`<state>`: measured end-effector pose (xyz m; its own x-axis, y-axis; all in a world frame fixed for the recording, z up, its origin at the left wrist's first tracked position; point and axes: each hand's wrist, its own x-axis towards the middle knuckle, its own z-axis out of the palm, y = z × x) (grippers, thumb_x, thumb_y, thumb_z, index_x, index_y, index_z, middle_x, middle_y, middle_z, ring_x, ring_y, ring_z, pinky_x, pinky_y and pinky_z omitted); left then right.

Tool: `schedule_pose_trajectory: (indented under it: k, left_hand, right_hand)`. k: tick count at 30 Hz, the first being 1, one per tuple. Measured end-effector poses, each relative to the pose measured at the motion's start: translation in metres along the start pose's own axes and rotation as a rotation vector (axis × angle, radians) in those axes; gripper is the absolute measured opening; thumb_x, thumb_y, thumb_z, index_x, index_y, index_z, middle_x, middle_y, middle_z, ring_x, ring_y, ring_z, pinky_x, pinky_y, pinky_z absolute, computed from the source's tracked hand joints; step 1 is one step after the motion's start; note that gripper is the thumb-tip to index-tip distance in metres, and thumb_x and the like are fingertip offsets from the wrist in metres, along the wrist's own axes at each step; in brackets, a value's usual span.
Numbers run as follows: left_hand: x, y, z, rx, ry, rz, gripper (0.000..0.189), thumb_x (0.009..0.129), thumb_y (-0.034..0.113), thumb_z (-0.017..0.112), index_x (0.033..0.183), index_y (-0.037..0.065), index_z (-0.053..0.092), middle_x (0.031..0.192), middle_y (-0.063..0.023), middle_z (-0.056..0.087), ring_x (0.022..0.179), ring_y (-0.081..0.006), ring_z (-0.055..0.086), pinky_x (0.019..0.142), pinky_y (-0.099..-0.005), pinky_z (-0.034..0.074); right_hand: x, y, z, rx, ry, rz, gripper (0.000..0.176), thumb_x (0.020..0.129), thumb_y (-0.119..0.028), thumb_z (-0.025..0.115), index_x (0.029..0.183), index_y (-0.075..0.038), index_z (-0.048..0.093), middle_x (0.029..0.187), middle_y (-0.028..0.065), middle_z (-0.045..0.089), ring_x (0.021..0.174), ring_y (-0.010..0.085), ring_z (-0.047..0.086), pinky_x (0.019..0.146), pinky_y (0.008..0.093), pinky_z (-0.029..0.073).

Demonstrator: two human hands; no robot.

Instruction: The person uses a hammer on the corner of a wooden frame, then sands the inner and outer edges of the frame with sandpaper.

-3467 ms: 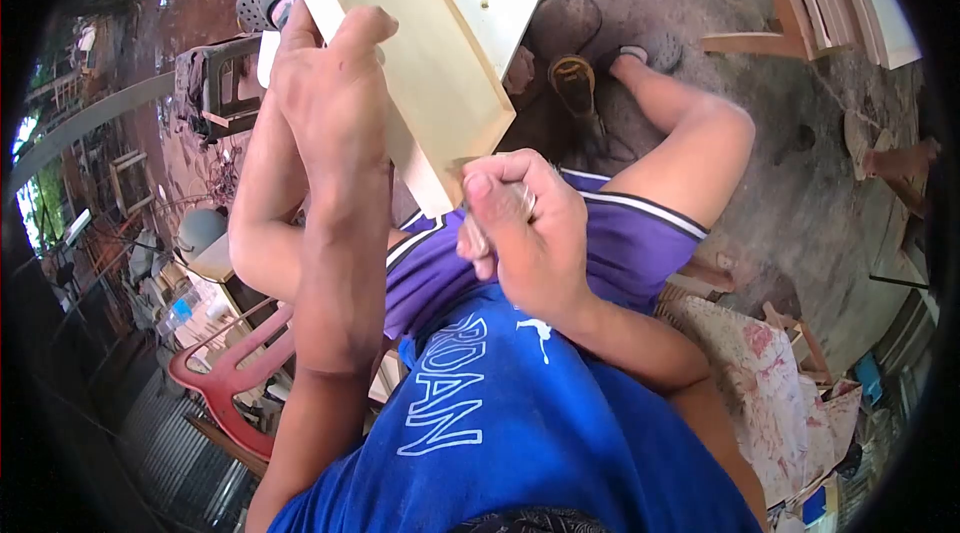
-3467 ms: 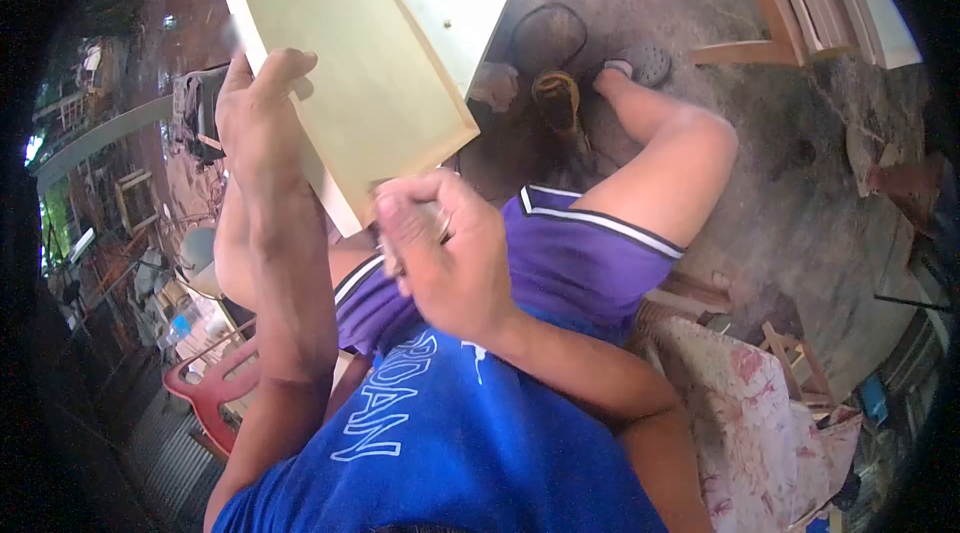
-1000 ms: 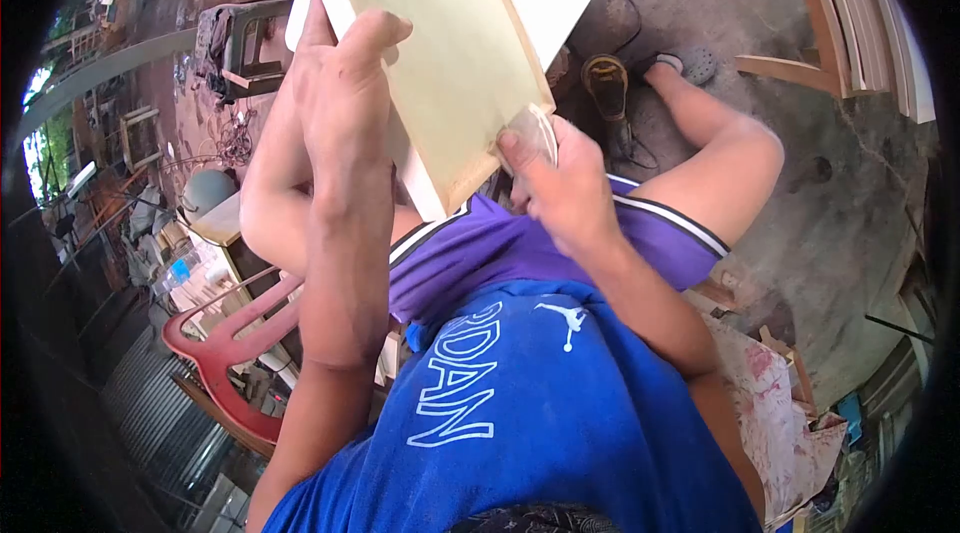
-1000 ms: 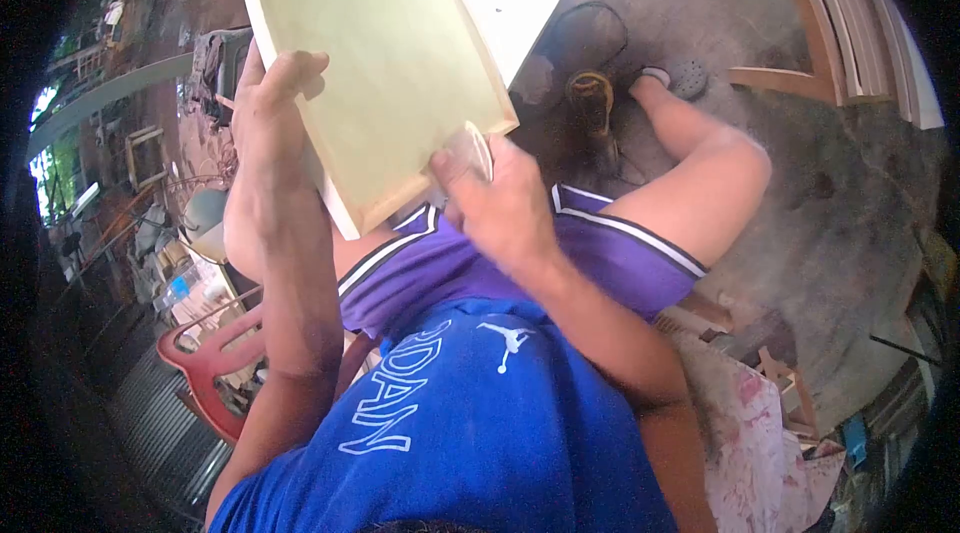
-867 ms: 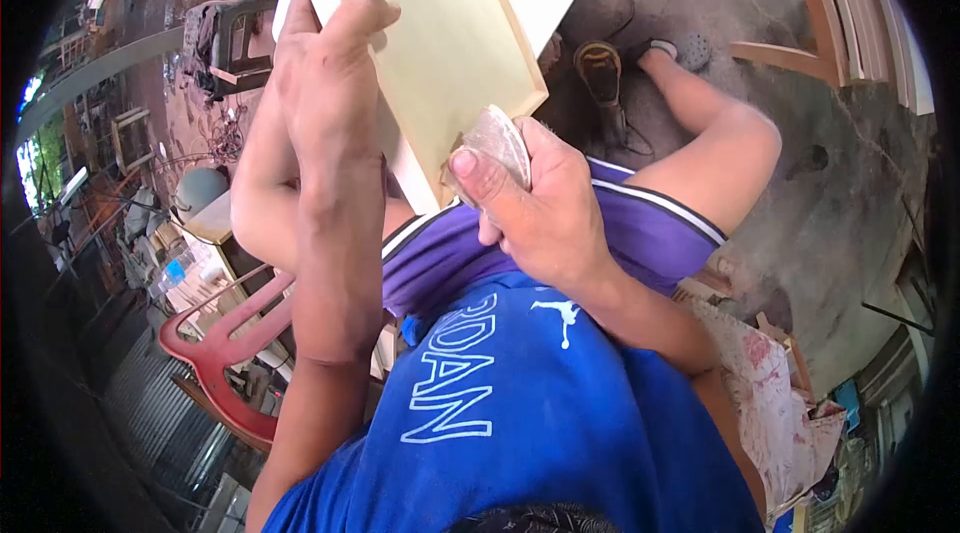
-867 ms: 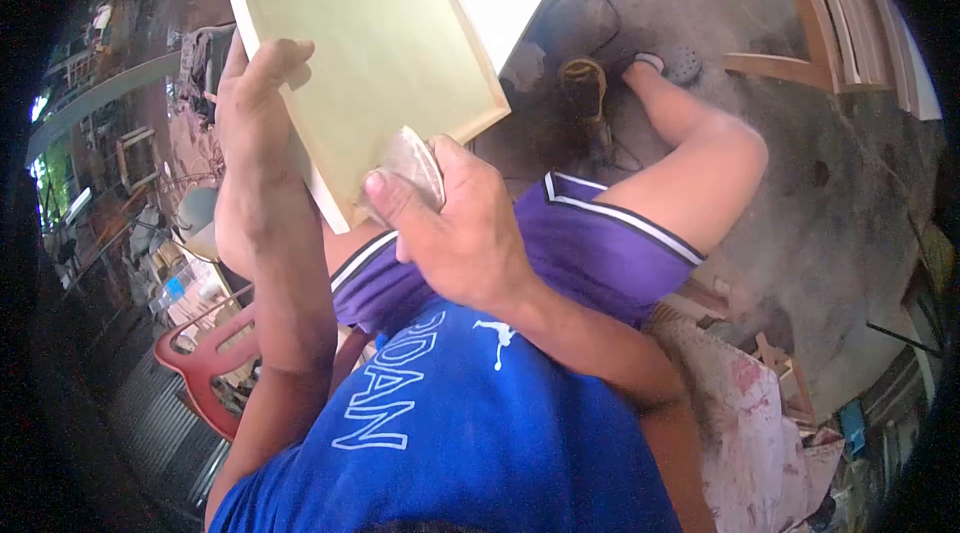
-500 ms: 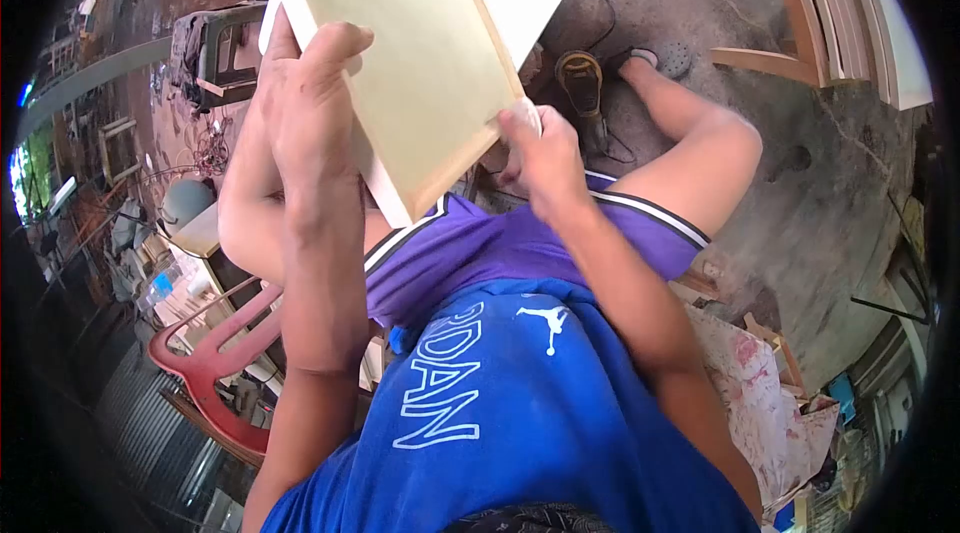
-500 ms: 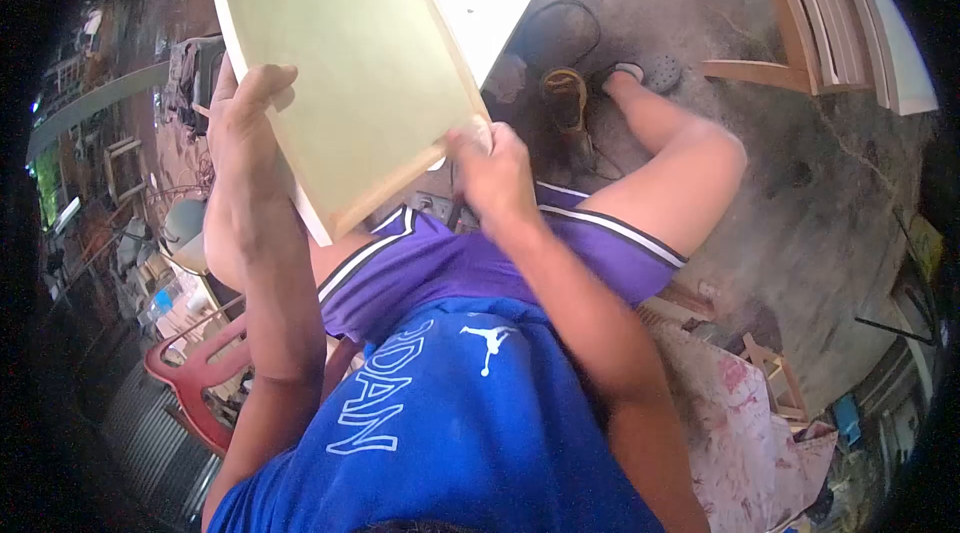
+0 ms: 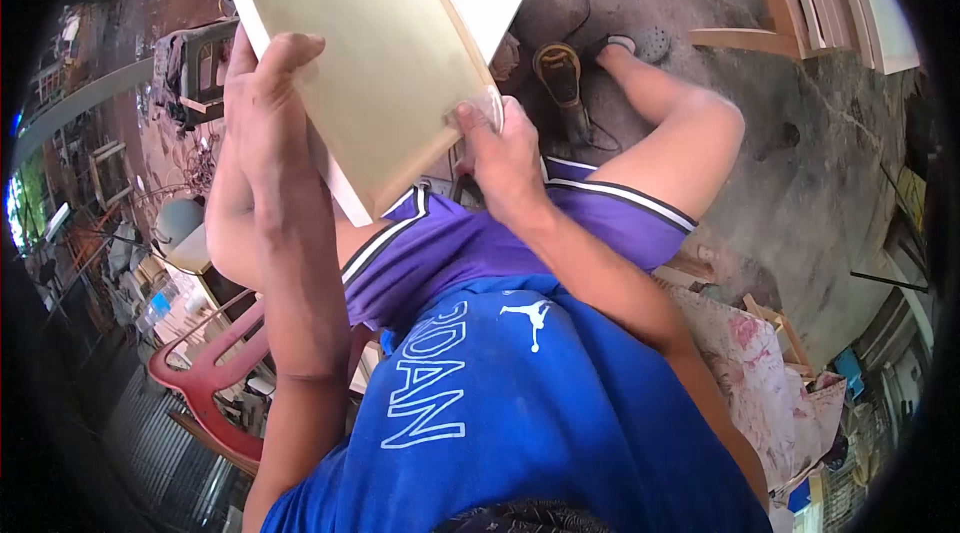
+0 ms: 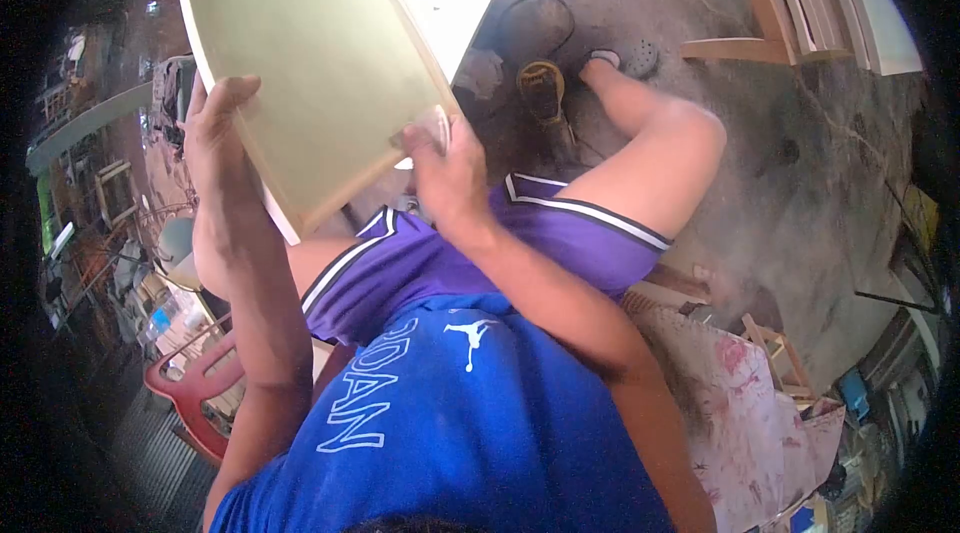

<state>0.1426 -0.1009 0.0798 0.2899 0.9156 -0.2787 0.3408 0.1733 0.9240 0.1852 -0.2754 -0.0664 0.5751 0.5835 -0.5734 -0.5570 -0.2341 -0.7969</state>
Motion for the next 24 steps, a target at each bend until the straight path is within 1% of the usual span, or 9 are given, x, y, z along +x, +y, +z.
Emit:
schedule_pose_trajectory:
  k: [2,4,6,10,13,15,19,20,24]
  left_hand:
    - [-0.004,0.004,0.000,0.009,-0.014,-0.015,0.051,0.083,0.011,0.064,0.132,-0.001,0.060,0.112,-0.0117,0.066,0.097,-0.0219,0.064,0.085,-0.0336,0.052]
    - [-0.003,0.006,0.003,-0.013,-0.003,0.013,0.051,0.083,0.011,0.064,0.132,-0.001,0.060,0.111,-0.0122,0.066,0.097,-0.0221,0.065,0.084,-0.0337,0.052]
    - [-0.004,0.003,0.008,-0.042,0.009,0.017,0.050,0.083,0.010,0.065,0.132,-0.002,0.060,0.111,-0.0131,0.066,0.095,-0.0225,0.065,0.083,-0.0340,0.052]
    - [-0.003,0.007,0.015,0.019,-0.007,-0.012,0.050,0.082,0.010,0.066,0.131,-0.001,0.061,0.107,-0.0130,0.066,0.092,-0.0232,0.066,0.080,-0.0344,0.053]
    - [-0.005,0.012,0.031,0.062,0.044,0.023,0.049,0.081,0.011,0.068,0.128,0.000,0.064,0.105,-0.0123,0.068,0.092,-0.0231,0.066,0.080,-0.0339,0.052]
    - [-0.009,0.019,0.049,0.044,0.074,0.050,0.049,0.081,0.011,0.068,0.128,0.000,0.064,0.106,-0.0123,0.068,0.092,-0.0231,0.066,0.080,-0.0338,0.052]
    - [-0.011,0.019,0.052,0.090,0.060,0.037,0.050,0.081,0.011,0.069,0.130,0.001,0.064,0.108,-0.0123,0.068,0.092,-0.0234,0.066,0.081,-0.0343,0.052]
    - [-0.012,0.023,0.054,0.053,0.041,0.042,0.050,0.082,0.010,0.069,0.130,0.001,0.064,0.107,-0.0124,0.068,0.092,-0.0234,0.066,0.082,-0.0345,0.052]
    - [-0.001,0.003,0.037,-0.086,0.000,0.054,0.046,0.083,0.009,0.066,0.128,0.000,0.061,0.107,-0.0120,0.067,0.095,-0.0234,0.064,0.087,-0.0315,0.049]
  right_hand:
    - [0.003,0.017,-0.003,-0.023,0.056,-0.045,0.030,0.104,-0.033,0.064,0.109,-0.004,0.058,0.082,0.0025,0.061,0.060,0.0094,0.055,0.048,0.0279,0.050]
    - [0.027,0.034,-0.012,0.101,0.187,0.270,0.031,0.105,-0.035,0.063,0.108,-0.005,0.056,0.080,0.0019,0.058,0.057,0.0092,0.052,0.047,0.0277,0.049]
    - [0.030,0.040,-0.010,0.149,0.218,0.283,0.032,0.105,-0.037,0.063,0.108,-0.007,0.055,0.079,0.0015,0.056,0.054,0.0094,0.050,0.046,0.0279,0.048]
    - [-0.044,-0.022,0.024,0.426,0.070,0.118,0.038,0.106,-0.045,0.058,0.113,-0.009,0.053,0.080,0.0009,0.058,0.052,0.0099,0.051,0.045,0.0270,0.047]
    - [-0.021,-0.007,0.009,0.350,0.145,0.109,0.037,0.108,-0.045,0.055,0.113,-0.008,0.054,0.079,0.0007,0.059,0.051,0.0097,0.050,0.048,0.0262,0.047]
    - [0.011,0.026,-0.012,0.541,0.065,0.320,0.037,0.109,-0.044,0.053,0.115,-0.007,0.054,0.078,0.0002,0.059,0.052,0.0093,0.050,0.051,0.0252,0.048]
    - [-0.055,-0.056,0.023,0.639,0.160,0.190,0.035,0.108,-0.044,0.054,0.111,-0.009,0.056,0.076,-0.0008,0.056,0.058,0.0070,0.049,0.051,0.0249,0.044]
    - [-0.073,-0.072,0.016,0.681,-0.046,0.121,0.036,0.108,-0.045,0.055,0.111,-0.009,0.056,0.075,-0.0006,0.056,0.057,0.0070,0.051,0.052,0.0243,0.045]
    - [-0.049,-0.044,0.010,0.530,-0.003,0.041,0.044,0.106,-0.050,0.056,0.108,-0.006,0.056,0.070,0.0000,0.056,0.055,0.0072,0.053,0.052,0.0241,0.047]
